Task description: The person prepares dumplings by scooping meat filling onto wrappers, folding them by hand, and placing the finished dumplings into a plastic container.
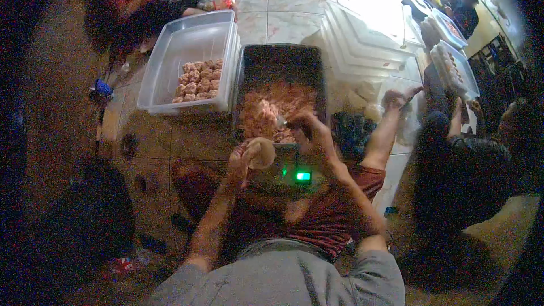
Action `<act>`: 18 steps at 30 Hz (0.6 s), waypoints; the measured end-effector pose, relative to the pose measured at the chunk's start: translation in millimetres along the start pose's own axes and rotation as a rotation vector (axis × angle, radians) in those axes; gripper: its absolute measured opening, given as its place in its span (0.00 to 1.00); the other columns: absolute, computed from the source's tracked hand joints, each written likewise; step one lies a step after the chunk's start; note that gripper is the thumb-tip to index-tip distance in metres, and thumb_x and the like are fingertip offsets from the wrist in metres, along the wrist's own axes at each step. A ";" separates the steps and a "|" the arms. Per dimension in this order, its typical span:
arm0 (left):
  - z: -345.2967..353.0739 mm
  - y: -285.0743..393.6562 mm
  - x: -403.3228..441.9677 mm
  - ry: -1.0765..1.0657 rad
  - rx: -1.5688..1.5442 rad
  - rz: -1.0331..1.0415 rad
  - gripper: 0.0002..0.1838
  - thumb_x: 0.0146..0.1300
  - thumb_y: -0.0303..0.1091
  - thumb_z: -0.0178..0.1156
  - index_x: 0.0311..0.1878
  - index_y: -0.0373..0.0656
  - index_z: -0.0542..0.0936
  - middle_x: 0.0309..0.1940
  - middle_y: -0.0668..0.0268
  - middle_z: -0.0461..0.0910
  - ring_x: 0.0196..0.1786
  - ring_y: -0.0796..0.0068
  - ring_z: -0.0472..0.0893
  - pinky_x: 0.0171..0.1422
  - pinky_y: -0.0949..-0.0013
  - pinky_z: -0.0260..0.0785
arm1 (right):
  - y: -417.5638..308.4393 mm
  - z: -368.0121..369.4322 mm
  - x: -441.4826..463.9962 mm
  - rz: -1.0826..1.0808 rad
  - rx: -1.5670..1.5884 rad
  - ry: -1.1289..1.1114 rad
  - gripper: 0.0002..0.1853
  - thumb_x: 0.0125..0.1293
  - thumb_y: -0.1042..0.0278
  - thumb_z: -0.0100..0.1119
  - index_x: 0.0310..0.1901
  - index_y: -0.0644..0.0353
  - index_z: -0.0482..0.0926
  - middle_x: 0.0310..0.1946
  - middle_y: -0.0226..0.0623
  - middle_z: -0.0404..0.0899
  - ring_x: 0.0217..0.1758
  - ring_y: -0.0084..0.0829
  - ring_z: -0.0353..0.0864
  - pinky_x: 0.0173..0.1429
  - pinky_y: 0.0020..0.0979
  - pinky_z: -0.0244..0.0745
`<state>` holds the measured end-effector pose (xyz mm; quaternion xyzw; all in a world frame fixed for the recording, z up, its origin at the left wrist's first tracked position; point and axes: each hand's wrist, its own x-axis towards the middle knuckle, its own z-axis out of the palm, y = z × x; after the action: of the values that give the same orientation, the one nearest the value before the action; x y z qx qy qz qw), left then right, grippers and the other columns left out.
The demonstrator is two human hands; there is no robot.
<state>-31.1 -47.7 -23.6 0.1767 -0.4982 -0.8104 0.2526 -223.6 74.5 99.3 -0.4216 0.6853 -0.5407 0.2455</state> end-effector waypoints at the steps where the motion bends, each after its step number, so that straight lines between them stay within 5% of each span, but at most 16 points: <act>1: 5.5 1.9 -0.6 0.008 -0.100 0.009 0.28 0.69 0.54 0.61 0.61 0.40 0.76 0.52 0.63 0.81 0.51 0.70 0.82 0.53 0.65 0.79 | -1.4 0.9 -11.1 -0.002 0.001 0.013 0.07 0.67 0.79 0.58 0.45 0.65 0.78 0.35 0.36 0.81 0.44 0.26 0.82 0.49 0.29 0.75; 3: 14.5 9.7 7.0 0.000 -0.194 0.011 0.33 0.69 0.58 0.58 0.63 0.38 0.74 0.54 0.61 0.81 0.52 0.67 0.82 0.53 0.64 0.80 | -3.9 5.7 -31.0 -0.224 -0.148 0.087 0.13 0.64 0.82 0.55 0.50 0.61 0.78 0.38 0.43 0.80 0.40 0.36 0.82 0.49 0.37 0.77; 5: 26.5 32.7 22.9 0.004 -0.585 -0.362 0.49 0.63 0.73 0.51 0.67 0.33 0.69 0.59 0.56 0.78 0.57 0.60 0.81 0.59 0.56 0.78 | 13.9 9.7 -47.0 -0.298 -0.244 0.092 0.13 0.63 0.82 0.56 0.50 0.61 0.78 0.37 0.44 0.78 0.40 0.41 0.81 0.48 0.38 0.77; 7: 61.0 71.5 12.8 0.013 -0.745 -0.351 0.51 0.63 0.75 0.48 0.67 0.32 0.67 0.61 0.53 0.76 0.60 0.55 0.78 0.65 0.53 0.73 | 32.7 24.2 -60.9 -0.309 -0.328 0.101 0.16 0.58 0.80 0.59 0.49 0.60 0.78 0.38 0.49 0.74 0.44 0.54 0.78 0.46 0.43 0.77; 10: 71.9 77.6 9.5 -0.063 -0.890 -0.257 0.51 0.64 0.76 0.44 0.68 0.31 0.67 0.63 0.49 0.74 0.68 0.52 0.71 0.73 0.48 0.63 | 42.3 38.4 -74.4 -0.203 -0.255 0.172 0.18 0.57 0.78 0.60 0.51 0.59 0.78 0.41 0.49 0.73 0.46 0.54 0.78 0.46 0.45 0.76; 12: 64.9 65.4 3.8 0.271 -0.715 -0.267 0.51 0.67 0.75 0.39 0.66 0.28 0.68 0.61 0.50 0.76 0.55 0.56 0.79 0.65 0.54 0.71 | 45.4 42.7 -80.6 -0.203 -0.247 0.082 0.18 0.57 0.78 0.60 0.51 0.59 0.77 0.41 0.48 0.73 0.45 0.54 0.78 0.45 0.46 0.76; 16: 55.6 49.0 9.2 0.247 -0.812 -0.300 0.46 0.71 0.70 0.39 0.63 0.27 0.71 0.50 0.52 0.82 0.40 0.65 0.81 0.50 0.63 0.78 | 27.5 17.4 -87.6 -0.092 -0.448 -0.146 0.19 0.52 0.77 0.66 0.47 0.61 0.75 0.41 0.49 0.72 0.45 0.57 0.76 0.44 0.47 0.74; 18: 27.3 14.4 2.9 0.080 -0.868 -0.223 0.44 0.72 0.68 0.39 0.64 0.28 0.71 0.52 0.50 0.81 0.42 0.62 0.82 0.50 0.63 0.78 | 6.9 3.4 -90.7 -0.016 -0.502 -0.174 0.18 0.55 0.74 0.63 0.48 0.56 0.72 0.39 0.47 0.72 0.44 0.55 0.78 0.44 0.48 0.75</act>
<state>-44.8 -35.2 1.2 0.1382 -0.0800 -0.9591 0.2337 -175.5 149.6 81.0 -0.5195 0.7710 -0.3173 0.1870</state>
